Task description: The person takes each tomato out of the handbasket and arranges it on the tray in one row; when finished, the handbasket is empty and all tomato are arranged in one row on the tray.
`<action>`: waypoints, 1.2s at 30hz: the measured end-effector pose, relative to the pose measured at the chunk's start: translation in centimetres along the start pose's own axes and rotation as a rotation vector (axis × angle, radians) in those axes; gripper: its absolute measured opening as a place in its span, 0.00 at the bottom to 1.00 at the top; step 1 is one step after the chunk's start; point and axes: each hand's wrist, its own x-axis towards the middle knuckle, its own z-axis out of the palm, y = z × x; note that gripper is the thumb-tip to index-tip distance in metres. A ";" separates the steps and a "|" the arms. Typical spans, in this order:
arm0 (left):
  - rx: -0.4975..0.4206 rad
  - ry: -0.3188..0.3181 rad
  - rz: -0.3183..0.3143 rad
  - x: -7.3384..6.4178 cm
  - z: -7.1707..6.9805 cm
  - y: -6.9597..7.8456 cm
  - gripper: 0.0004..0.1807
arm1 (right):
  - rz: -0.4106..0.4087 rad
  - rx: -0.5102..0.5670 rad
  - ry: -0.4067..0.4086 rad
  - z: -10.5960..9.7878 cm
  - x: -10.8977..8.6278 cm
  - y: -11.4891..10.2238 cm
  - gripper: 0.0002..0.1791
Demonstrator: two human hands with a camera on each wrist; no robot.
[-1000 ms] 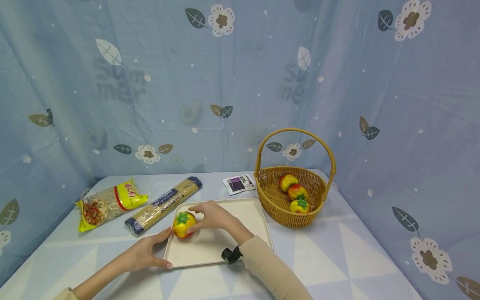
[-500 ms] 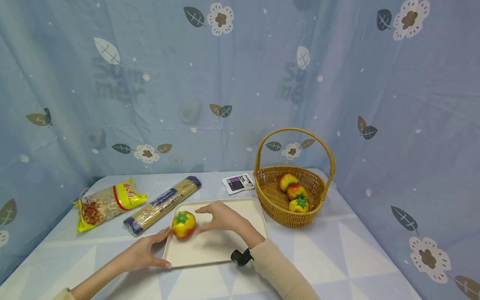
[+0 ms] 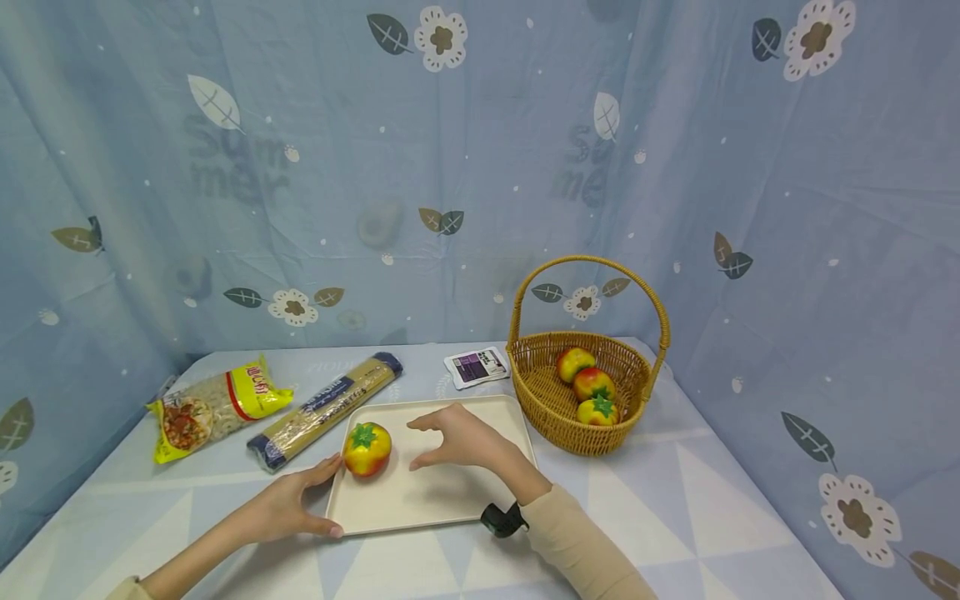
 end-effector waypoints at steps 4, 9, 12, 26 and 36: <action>0.000 0.001 0.001 0.0 0.0 0.0 0.62 | 0.002 -0.009 0.012 -0.5 -0.7 0.2 0.34; 0.002 0.006 0.001 0.0 -0.1 0.0 0.62 | 0.009 -0.008 0.031 -1.1 -1.5 0.1 0.33; 0.001 0.005 -0.003 0.0 -0.1 0.1 0.62 | -0.002 -0.022 0.053 -1.2 -2.0 0.5 0.32; -0.016 0.009 -0.033 0.0 0.1 0.3 0.62 | -0.017 -0.033 0.083 -2.2 -4.1 1.7 0.34; 0.001 0.013 -0.014 0.1 0.1 0.0 0.62 | 0.016 -0.046 0.107 -3.5 -6.1 2.1 0.35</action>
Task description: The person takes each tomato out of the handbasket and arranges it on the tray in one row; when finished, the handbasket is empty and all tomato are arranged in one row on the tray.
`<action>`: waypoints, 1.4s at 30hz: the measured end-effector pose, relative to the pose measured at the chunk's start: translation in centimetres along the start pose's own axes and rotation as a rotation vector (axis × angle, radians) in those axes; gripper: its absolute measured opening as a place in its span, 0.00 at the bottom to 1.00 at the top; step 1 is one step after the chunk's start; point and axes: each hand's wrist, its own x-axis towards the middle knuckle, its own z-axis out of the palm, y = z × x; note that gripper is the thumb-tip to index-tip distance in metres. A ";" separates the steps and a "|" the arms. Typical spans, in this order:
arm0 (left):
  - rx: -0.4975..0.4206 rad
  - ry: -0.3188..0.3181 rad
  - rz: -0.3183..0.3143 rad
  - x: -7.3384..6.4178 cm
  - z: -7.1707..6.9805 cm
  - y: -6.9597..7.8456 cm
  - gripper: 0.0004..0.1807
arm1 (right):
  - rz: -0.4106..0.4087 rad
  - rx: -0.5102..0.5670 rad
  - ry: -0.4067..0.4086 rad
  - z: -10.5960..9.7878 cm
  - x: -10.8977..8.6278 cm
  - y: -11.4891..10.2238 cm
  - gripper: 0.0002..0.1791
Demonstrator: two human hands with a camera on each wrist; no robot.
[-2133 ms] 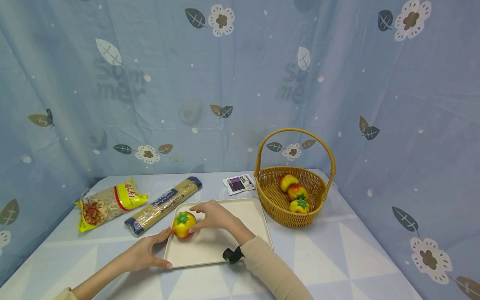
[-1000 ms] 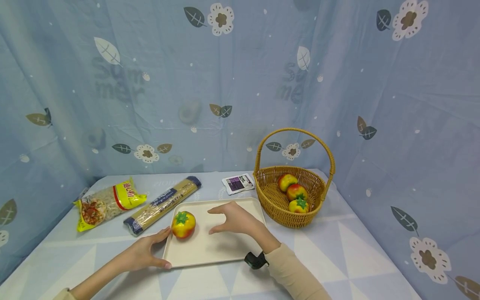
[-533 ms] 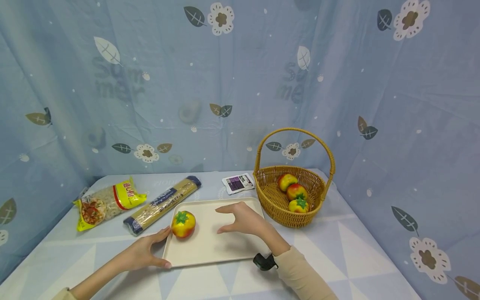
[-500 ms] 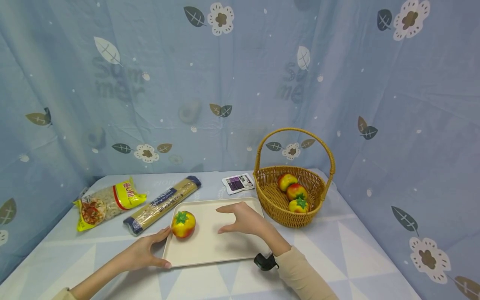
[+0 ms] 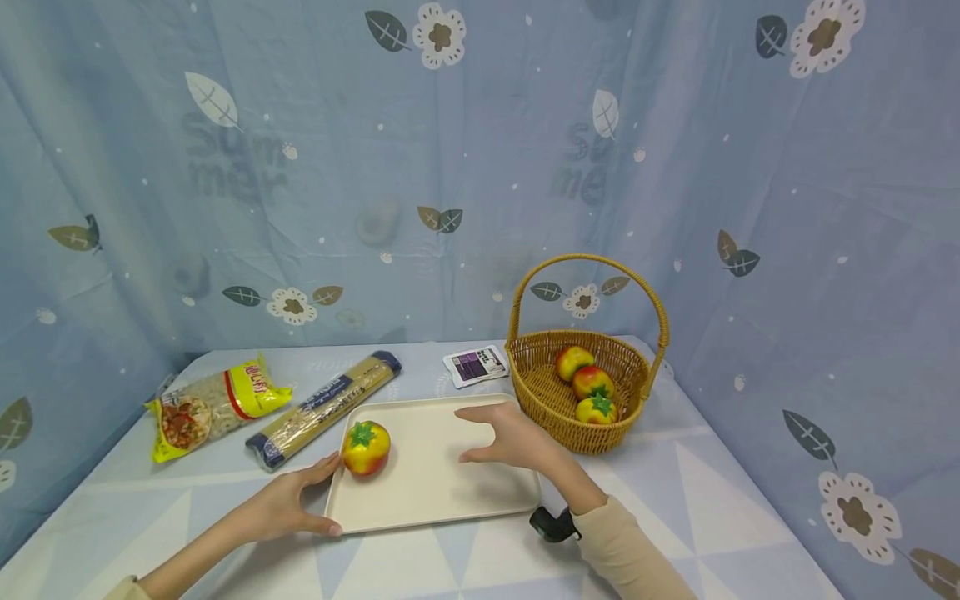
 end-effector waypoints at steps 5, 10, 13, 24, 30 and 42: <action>0.000 -0.002 0.004 0.1 0.0 0.0 0.62 | 0.050 0.001 0.005 -0.8 -1.0 0.3 0.35; -0.008 0.002 -0.002 0.0 0.0 0.2 0.62 | 0.074 0.001 0.022 -1.7 -2.0 0.7 0.35; -0.002 0.005 -0.003 0.0 0.0 0.2 0.62 | 0.077 0.000 0.030 -2.1 -2.5 1.0 0.35; 0.008 0.005 0.002 0.0 -0.1 0.2 0.62 | 0.085 -0.084 0.095 -4.4 -4.8 2.2 0.30; -0.001 -0.002 -0.008 0.0 0.0 0.1 0.62 | 0.089 -0.098 0.130 -5.9 -5.6 2.8 0.27; 0.004 -0.002 0.009 0.1 -0.1 0.1 0.61 | 0.181 -0.114 0.157 -7.3 -6.7 3.8 0.27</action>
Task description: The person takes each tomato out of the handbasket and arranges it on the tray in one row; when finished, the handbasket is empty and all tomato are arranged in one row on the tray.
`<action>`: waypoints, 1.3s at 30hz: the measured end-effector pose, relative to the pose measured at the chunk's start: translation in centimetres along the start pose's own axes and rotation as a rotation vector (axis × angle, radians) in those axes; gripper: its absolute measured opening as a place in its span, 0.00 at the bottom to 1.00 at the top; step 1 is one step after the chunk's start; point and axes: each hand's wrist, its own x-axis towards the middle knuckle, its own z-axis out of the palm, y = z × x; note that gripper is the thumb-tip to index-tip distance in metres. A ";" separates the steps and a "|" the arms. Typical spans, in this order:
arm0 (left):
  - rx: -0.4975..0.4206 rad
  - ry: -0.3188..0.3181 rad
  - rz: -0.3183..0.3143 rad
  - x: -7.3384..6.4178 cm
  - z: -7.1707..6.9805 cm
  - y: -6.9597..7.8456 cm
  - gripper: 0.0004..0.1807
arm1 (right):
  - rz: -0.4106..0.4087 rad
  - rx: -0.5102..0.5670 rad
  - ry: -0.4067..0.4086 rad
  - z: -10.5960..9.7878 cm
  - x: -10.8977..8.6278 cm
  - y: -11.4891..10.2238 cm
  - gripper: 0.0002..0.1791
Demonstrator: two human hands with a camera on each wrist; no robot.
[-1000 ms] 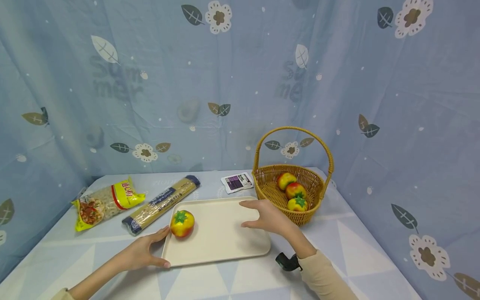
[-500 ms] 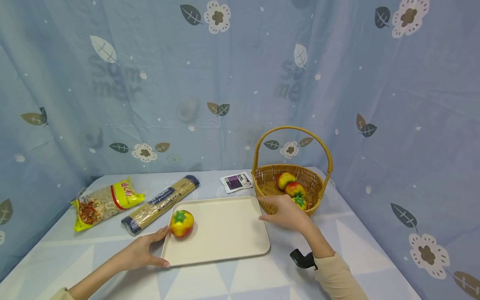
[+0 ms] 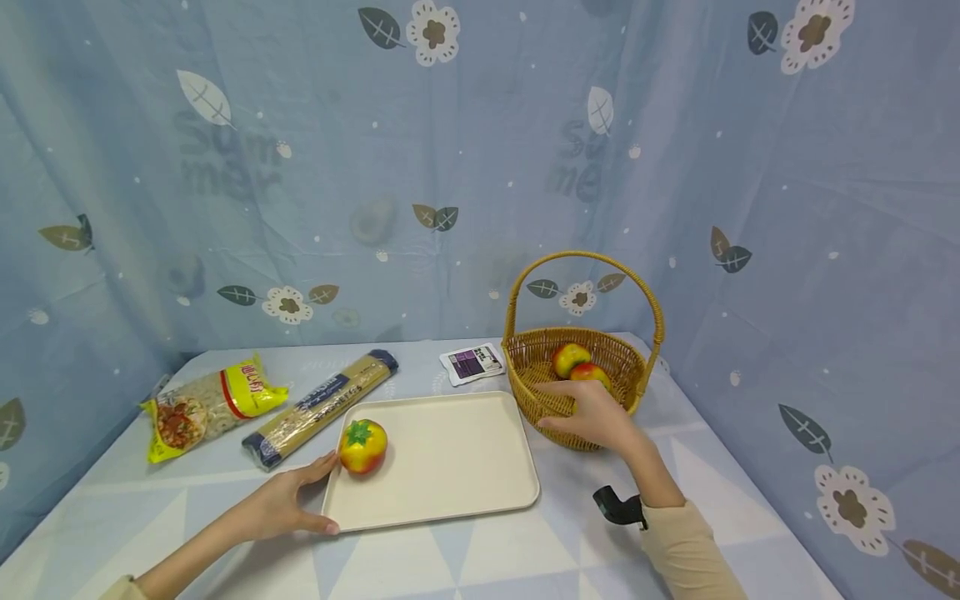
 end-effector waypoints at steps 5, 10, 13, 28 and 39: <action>0.007 -0.001 0.006 0.0 -0.1 0.2 0.61 | 0.032 -0.034 0.003 -0.4 -0.1 0.3 0.27; 0.006 -0.004 -0.003 -0.1 -0.1 0.3 0.62 | 0.077 -0.040 -0.001 -0.7 -0.3 0.7 0.26; 0.011 -0.007 0.001 -0.1 0.0 0.2 0.62 | 0.112 -0.026 0.006 -1.1 -0.6 1.0 0.26; 0.008 -0.012 0.019 -0.1 0.0 0.0 0.62 | 0.212 0.003 -0.010 -2.6 -1.7 3.2 0.28; 0.006 -0.006 -0.004 -0.1 0.0 0.1 0.62 | 0.290 -0.002 -0.054 -3.1 -2.1 4.6 0.30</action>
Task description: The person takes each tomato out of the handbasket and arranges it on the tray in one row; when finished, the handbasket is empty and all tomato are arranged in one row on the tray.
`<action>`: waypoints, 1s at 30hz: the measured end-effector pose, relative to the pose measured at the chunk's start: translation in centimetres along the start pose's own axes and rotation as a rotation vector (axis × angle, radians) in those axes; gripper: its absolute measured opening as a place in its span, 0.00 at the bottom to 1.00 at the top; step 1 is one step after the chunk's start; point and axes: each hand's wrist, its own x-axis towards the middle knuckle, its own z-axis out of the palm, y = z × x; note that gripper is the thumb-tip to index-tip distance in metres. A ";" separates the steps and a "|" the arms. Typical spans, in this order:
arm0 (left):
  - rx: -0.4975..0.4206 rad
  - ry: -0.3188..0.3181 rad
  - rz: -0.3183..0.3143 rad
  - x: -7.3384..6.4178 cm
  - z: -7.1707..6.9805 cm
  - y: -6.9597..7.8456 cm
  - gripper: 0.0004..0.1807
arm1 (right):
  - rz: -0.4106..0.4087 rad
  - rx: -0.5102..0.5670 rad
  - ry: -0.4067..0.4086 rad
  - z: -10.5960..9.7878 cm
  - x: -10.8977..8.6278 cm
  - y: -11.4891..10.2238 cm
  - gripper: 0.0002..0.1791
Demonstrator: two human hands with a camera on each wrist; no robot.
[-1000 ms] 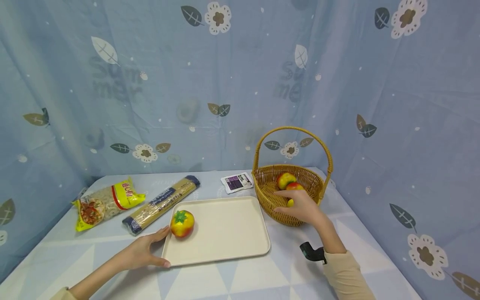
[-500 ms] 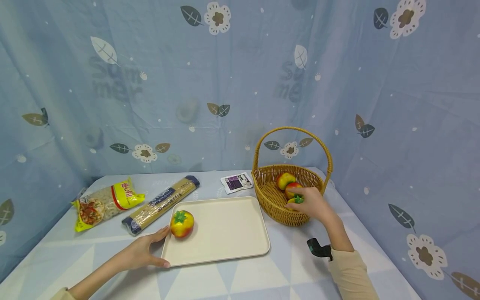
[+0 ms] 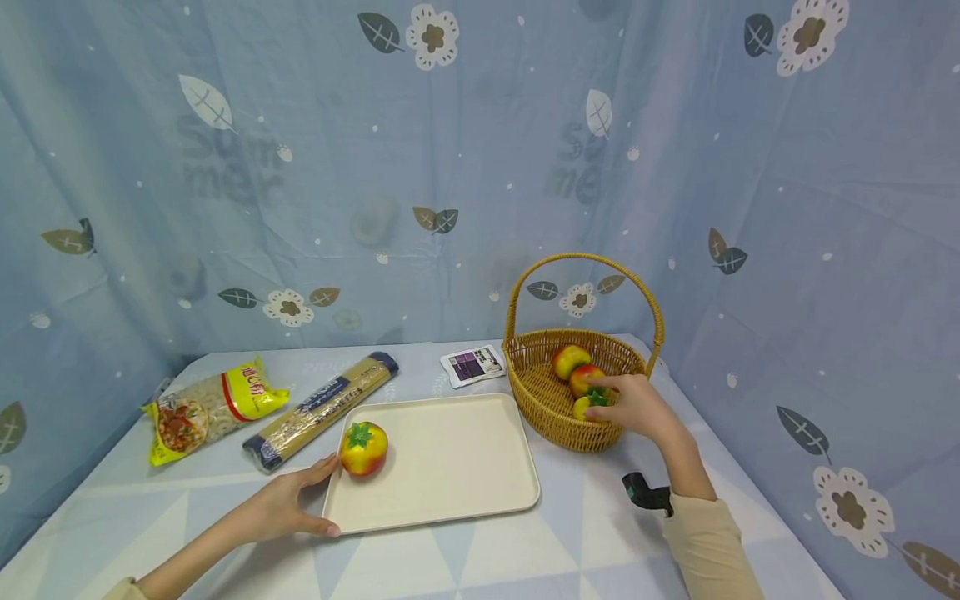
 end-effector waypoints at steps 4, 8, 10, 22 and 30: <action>0.000 0.002 -0.008 0.0 0.0 0.1 0.62 | 0.001 0.014 -0.009 0.0 0.0 0.7 0.31; 0.002 -0.003 -0.014 0.0 0.0 0.2 0.62 | 0.001 0.009 -0.025 0.0 0.2 1.3 0.31; 0.001 -0.004 -0.019 0.0 0.0 0.2 0.62 | -0.019 0.000 -0.032 0.1 0.4 1.5 0.30; -0.009 0.000 0.000 0.0 0.0 0.1 0.62 | -0.089 -0.057 -0.138 -1.0 1.8 2.0 0.25; -0.008 -0.006 -0.007 0.0 -0.1 0.2 0.61 | -0.069 -0.082 -0.217 -1.5 2.2 1.8 0.23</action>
